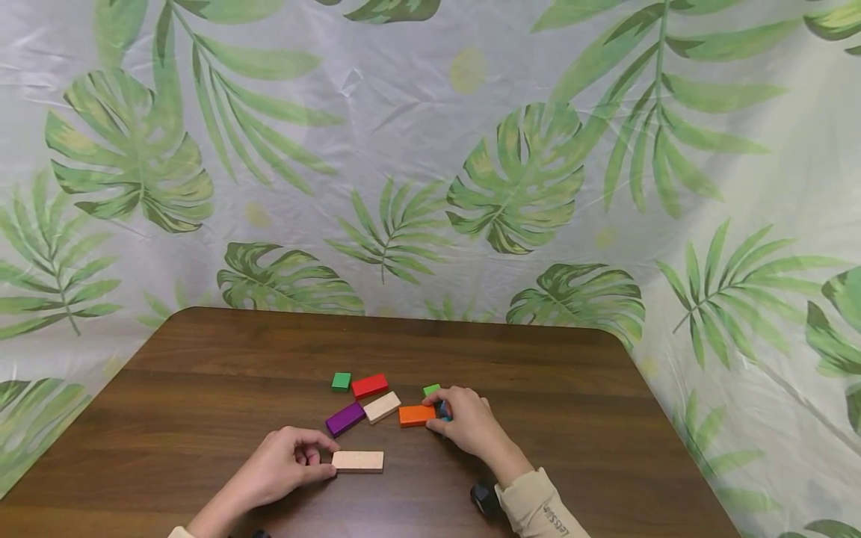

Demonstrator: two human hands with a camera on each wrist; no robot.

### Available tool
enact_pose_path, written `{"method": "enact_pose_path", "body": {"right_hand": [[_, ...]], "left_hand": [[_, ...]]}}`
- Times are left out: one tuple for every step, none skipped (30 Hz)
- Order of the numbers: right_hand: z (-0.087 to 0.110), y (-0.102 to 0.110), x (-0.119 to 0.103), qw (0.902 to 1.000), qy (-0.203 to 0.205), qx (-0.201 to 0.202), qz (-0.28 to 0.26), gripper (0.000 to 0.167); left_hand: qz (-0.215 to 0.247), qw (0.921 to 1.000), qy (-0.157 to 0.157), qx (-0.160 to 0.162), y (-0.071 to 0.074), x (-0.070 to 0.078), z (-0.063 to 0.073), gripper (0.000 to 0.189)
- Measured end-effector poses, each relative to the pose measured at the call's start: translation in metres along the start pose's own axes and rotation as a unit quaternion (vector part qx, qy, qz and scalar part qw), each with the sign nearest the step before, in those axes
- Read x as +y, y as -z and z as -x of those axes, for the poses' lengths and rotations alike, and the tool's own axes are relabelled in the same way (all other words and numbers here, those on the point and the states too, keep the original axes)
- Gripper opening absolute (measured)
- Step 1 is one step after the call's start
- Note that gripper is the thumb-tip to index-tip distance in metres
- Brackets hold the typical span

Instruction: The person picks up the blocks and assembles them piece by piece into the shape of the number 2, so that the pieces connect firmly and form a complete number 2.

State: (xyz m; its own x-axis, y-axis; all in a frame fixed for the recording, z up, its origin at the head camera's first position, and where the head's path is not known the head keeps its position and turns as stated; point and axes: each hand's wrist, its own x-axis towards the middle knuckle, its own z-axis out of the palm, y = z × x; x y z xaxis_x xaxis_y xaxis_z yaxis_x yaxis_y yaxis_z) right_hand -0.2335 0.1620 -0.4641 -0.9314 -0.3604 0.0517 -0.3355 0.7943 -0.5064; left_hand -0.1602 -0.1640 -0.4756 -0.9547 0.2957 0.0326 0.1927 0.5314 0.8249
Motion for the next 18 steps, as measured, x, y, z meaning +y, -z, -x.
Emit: {"method": "enact_pose_path", "body": {"right_hand": [[0.0004,-0.0002,-0.0005,1.0,-0.002,-0.001,0.0,0.023],[0.0008,-0.0004,-0.0011,1.0,-0.005,-0.002,0.0,0.022],[0.0013,-0.0007,-0.0016,1.0,-0.006,-0.003,-0.001,0.021],[0.0017,-0.001,-0.0018,1.0,-0.008,-0.003,-0.002,0.021],[0.002,-0.0015,-0.0018,0.9999,-0.009,-0.003,-0.003,0.02],[0.0023,-0.002,-0.0017,1.0,-0.009,-0.003,-0.002,0.02],[0.0026,-0.0023,-0.0017,1.0,-0.009,-0.002,-0.003,0.019],[0.0028,-0.0026,-0.0015,1.0,-0.009,-0.001,-0.002,0.019],[0.0031,-0.0028,-0.0013,1.0,-0.008,0.0,-0.001,0.019],[0.0033,-0.003,-0.001,1.0,-0.007,0.001,0.002,0.019],[0.0036,-0.0031,-0.0008,1.0,-0.005,0.002,0.005,0.019],[0.0039,-0.0032,-0.0005,1.0,-0.004,0.002,0.007,0.019],[0.0041,-0.0032,-0.0003,1.0,-0.002,0.003,0.008,0.019],[0.0043,-0.0031,-0.0001,0.9999,0.0,0.003,0.01,0.019],[0.0046,-0.0032,0.0001,0.9999,0.001,0.003,0.011,0.019],[0.0048,-0.0032,0.0003,0.9999,0.001,0.003,0.012,0.019],[0.005,-0.0032,0.0004,0.9999,0.002,0.003,0.012,0.019],[0.0053,-0.0031,0.0003,0.9999,0.002,0.003,0.013,0.019]], "left_hand": [[0.0,1.0,0.0,0.0,0.0,-0.0001,0.0,0.018],[0.0,1.0,0.0,0.0,0.0,-0.0002,0.0,0.018],[0.0,1.0,0.0,0.0,0.0,-0.0003,0.0001,0.018],[0.0,1.0,0.0,0.0,0.0,-0.0005,0.0001,0.018],[0.001,1.0,0.0,0.0,0.0,-0.0008,0.0,0.018],[0.0,1.0,0.0,0.0,-0.0001,-0.001,-0.0001,0.018],[0.0,1.0,-0.001,0.0,-0.0001,-0.0013,-0.0001,0.018],[0.0,1.0,-0.001,-0.001,-0.0002,-0.0015,-0.0002,0.018],[0.0,1.0,-0.002,-0.001,-0.0002,-0.0017,-0.0002,0.018],[-0.001,1.0,-0.002,-0.001,-0.0003,-0.0018,-0.0002,0.018],[-0.001,1.0,-0.002,-0.001,-0.0003,-0.0018,-0.0002,0.018],[-0.002,1.0,-0.002,-0.001,-0.0003,-0.0018,-0.0002,0.018],[-0.003,1.0,-0.002,0.0,-0.0003,-0.0018,0.0,0.018],[-0.003,1.0,-0.002,0.0,-0.0003,-0.0016,0.0001,0.018],[-0.003,1.0,-0.002,0.001,-0.0002,-0.0015,0.0002,0.018],[-0.004,1.0,-0.001,0.001,-0.0001,-0.0013,0.0004,0.018],[-0.004,1.0,-0.001,0.001,-0.0001,-0.0011,0.0005,0.018],[-0.004,1.0,-0.001,0.001,0.0,-0.001,0.0005,0.018]]}}
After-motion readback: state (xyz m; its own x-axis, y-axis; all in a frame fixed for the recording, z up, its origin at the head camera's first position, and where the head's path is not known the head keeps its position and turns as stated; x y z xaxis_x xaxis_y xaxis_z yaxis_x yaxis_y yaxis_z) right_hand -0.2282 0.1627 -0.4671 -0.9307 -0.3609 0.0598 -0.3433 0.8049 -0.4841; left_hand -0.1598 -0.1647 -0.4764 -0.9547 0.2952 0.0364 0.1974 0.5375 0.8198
